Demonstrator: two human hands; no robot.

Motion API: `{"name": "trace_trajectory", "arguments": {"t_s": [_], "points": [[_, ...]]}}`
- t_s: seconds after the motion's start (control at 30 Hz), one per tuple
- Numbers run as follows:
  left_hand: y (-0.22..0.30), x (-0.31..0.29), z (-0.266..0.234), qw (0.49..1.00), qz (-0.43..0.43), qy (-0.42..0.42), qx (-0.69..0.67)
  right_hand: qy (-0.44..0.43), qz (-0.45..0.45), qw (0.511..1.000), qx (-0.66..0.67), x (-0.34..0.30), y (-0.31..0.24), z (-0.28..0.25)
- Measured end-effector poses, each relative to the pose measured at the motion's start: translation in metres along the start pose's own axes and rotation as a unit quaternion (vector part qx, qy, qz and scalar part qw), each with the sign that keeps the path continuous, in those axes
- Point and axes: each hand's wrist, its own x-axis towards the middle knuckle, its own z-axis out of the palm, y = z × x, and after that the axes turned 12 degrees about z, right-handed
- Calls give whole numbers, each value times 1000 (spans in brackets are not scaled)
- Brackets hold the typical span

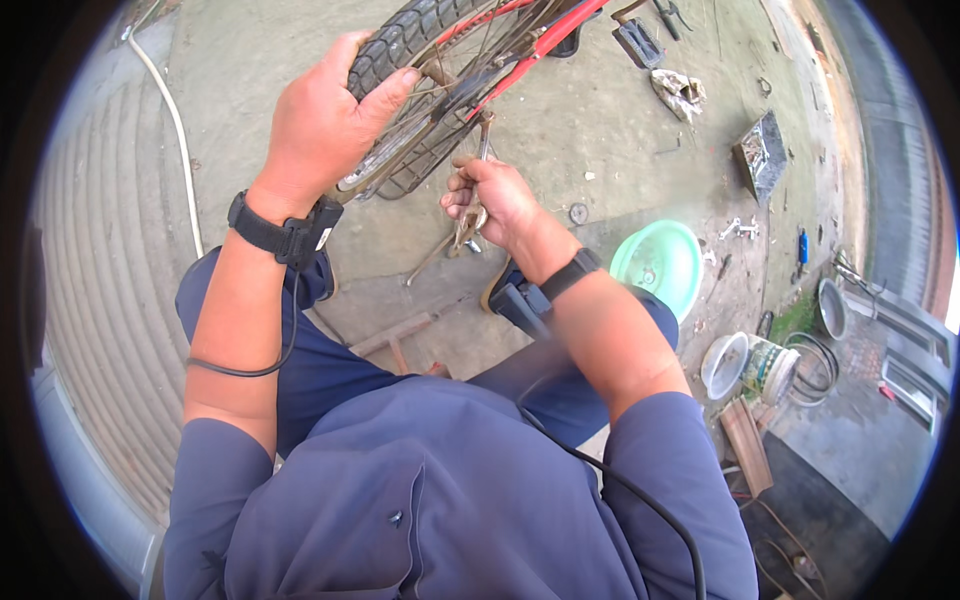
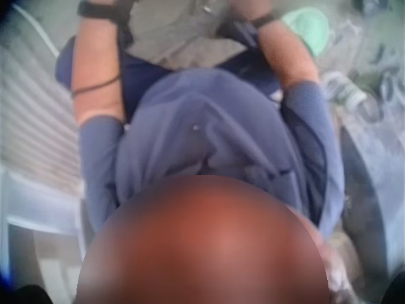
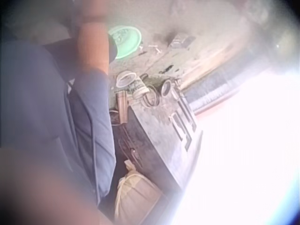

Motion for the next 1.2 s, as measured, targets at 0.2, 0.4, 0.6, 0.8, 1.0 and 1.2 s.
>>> {"name": "trace_trajectory", "arguments": {"t_s": [0.2,0.4,0.6,0.8,1.0,1.2], "points": [[-2,-1,4,999,26,7,22,84,-90,991,-53,45,46,4],[-2,-1,0,999,30,6,17,213,-150,964,50,62,35,-19],[-2,-2,3,999,31,10,13,127,-180,968,121,59,-10,-15],[-2,-1,1,999,32,1,13,100,-141,975,137,60,-26,-4],[-3,-1,2,999,26,6,18,95,-126,971,179,62,-33,-2],[-2,-1,1,1000,13,-5,16,71,-117,963,231,63,-38,-1]]}}
